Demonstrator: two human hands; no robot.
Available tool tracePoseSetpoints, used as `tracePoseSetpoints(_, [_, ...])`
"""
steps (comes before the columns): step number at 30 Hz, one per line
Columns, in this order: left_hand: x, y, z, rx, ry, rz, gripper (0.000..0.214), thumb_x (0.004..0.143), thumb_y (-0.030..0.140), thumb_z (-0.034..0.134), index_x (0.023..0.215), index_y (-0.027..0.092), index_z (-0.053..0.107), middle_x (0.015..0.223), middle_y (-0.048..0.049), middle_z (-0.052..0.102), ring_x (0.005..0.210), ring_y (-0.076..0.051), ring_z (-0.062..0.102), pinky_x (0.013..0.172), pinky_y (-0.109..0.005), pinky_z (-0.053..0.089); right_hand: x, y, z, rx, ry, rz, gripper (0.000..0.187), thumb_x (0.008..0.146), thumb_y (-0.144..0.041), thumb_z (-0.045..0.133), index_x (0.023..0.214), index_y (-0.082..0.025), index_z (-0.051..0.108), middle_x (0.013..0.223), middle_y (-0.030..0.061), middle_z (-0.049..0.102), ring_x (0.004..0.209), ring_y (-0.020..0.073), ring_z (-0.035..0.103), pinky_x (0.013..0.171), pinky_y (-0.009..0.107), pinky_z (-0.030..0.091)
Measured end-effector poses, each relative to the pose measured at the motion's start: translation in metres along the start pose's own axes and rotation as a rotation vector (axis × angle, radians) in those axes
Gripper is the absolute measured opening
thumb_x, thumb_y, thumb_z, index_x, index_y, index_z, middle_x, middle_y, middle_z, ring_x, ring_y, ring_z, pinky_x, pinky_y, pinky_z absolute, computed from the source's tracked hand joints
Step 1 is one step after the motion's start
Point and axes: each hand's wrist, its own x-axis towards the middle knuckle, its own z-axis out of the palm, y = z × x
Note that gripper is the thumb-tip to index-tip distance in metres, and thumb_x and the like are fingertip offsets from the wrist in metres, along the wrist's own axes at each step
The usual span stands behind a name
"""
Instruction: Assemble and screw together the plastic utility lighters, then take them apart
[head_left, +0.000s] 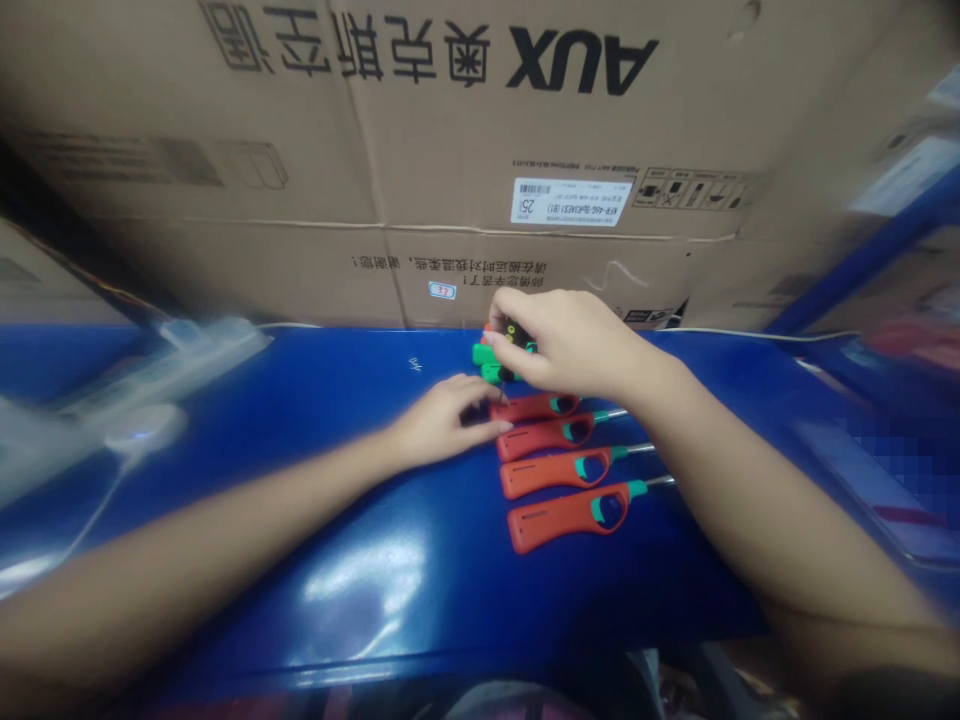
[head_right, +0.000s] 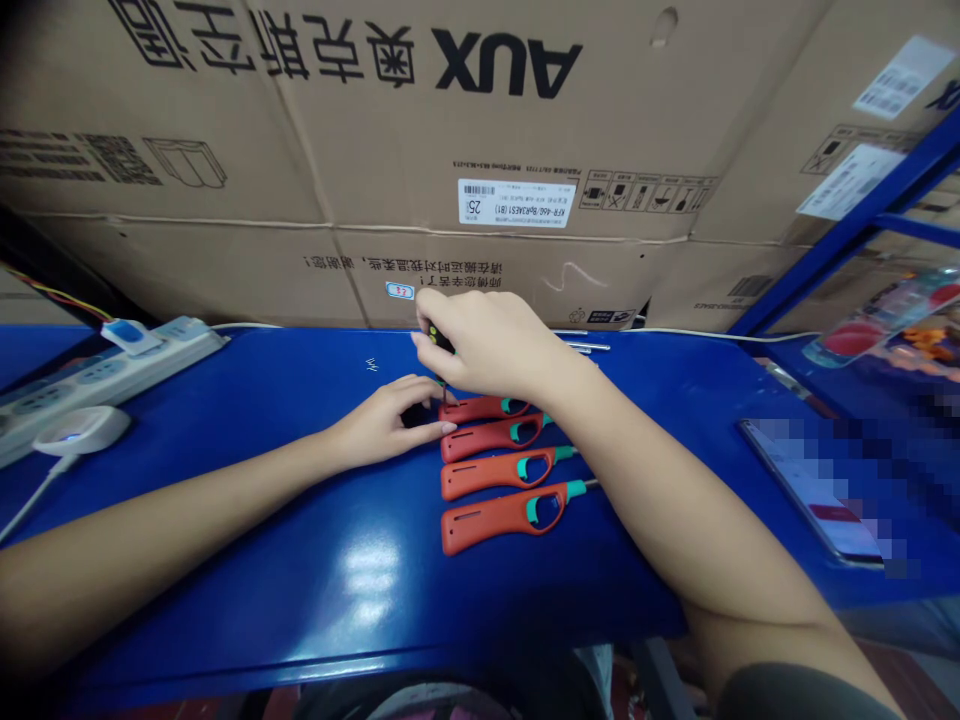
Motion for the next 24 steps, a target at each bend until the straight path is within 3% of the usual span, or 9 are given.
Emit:
tracePoseSetpoints(3, [-0.0003, -0.0018, 0.0006, 0.006, -0.001, 0.001, 0.028, 0.089, 0.039, 0.07, 0.108, 0.019, 0.067, 0.103, -0.0075, 0.07, 0.092, -0.023, 0.063, 0.084, -0.037, 0.052, -0.0004, 0.0003, -0.0011, 0.024, -0.02, 0.009, 0.022, 0.096, -0.029, 0.045, 0.11, -0.018, 0.058, 0.095, 0.0054, 0.074, 0.073, 0.0193, 0.062, 0.061, 0.029, 0.031])
tracePoseSetpoints(8, [-0.0012, -0.0044, 0.0011, 0.016, -0.007, 0.016, 0.024, 0.09, 0.032, 0.067, 0.11, 0.018, 0.066, 0.105, -0.0082, 0.07, 0.094, -0.023, 0.062, 0.086, -0.038, 0.052, -0.001, 0.0003, -0.0036, -0.058, -0.013, 0.036, 0.035, 0.101, -0.045, 0.039, 0.105, -0.019, 0.061, 0.085, 0.0061, 0.073, 0.068, 0.0209, 0.061, 0.059, 0.029, 0.028])
tracePoseSetpoints(11, [-0.0012, -0.0044, 0.001, 0.023, -0.009, 0.018, 0.024, 0.091, 0.032, 0.066, 0.11, 0.018, 0.065, 0.105, -0.0081, 0.07, 0.094, -0.023, 0.062, 0.086, -0.039, 0.052, -0.0008, 0.0003, -0.0039, -0.007, -0.028, 0.029, 0.026, 0.1, -0.032, 0.04, 0.111, -0.018, 0.059, 0.095, 0.0068, 0.074, 0.075, 0.0207, 0.063, 0.061, 0.029, 0.031])
tracePoseSetpoints(15, [-0.001, -0.0036, 0.001, 0.025, -0.009, 0.016, 0.022, 0.091, 0.031, 0.065, 0.11, 0.019, 0.065, 0.106, -0.0079, 0.07, 0.094, -0.022, 0.062, 0.086, -0.039, 0.051, -0.0012, 0.0022, -0.0025, -0.001, -0.014, 0.008, 0.03, 0.099, -0.042, 0.044, 0.107, -0.018, 0.061, 0.094, 0.0065, 0.074, 0.077, 0.0209, 0.063, 0.064, 0.029, 0.034])
tracePoseSetpoints(20, [-0.0005, -0.0011, 0.0005, 0.033, 0.007, 0.011, 0.018, 0.089, 0.029, 0.066, 0.103, 0.019, 0.064, 0.099, -0.0055, 0.07, 0.088, -0.021, 0.062, 0.082, -0.036, 0.051, -0.0036, 0.0034, -0.0019, 0.024, 0.005, -0.09, 0.029, 0.094, -0.031, 0.047, 0.115, -0.016, 0.057, 0.116, 0.0118, 0.069, 0.081, 0.021, 0.063, 0.067, 0.03, 0.038])
tracePoseSetpoints(24, [0.0, 0.0007, 0.0002, 0.029, 0.004, -0.01, 0.014, 0.089, 0.029, 0.066, 0.098, 0.019, 0.063, 0.094, -0.0043, 0.07, 0.086, -0.02, 0.061, 0.08, -0.035, 0.05, -0.0039, 0.0029, -0.0037, 0.017, -0.002, -0.082, 0.027, 0.095, -0.04, 0.047, 0.104, -0.019, 0.061, 0.095, 0.006, 0.073, 0.074, 0.0201, 0.062, 0.062, 0.03, 0.034])
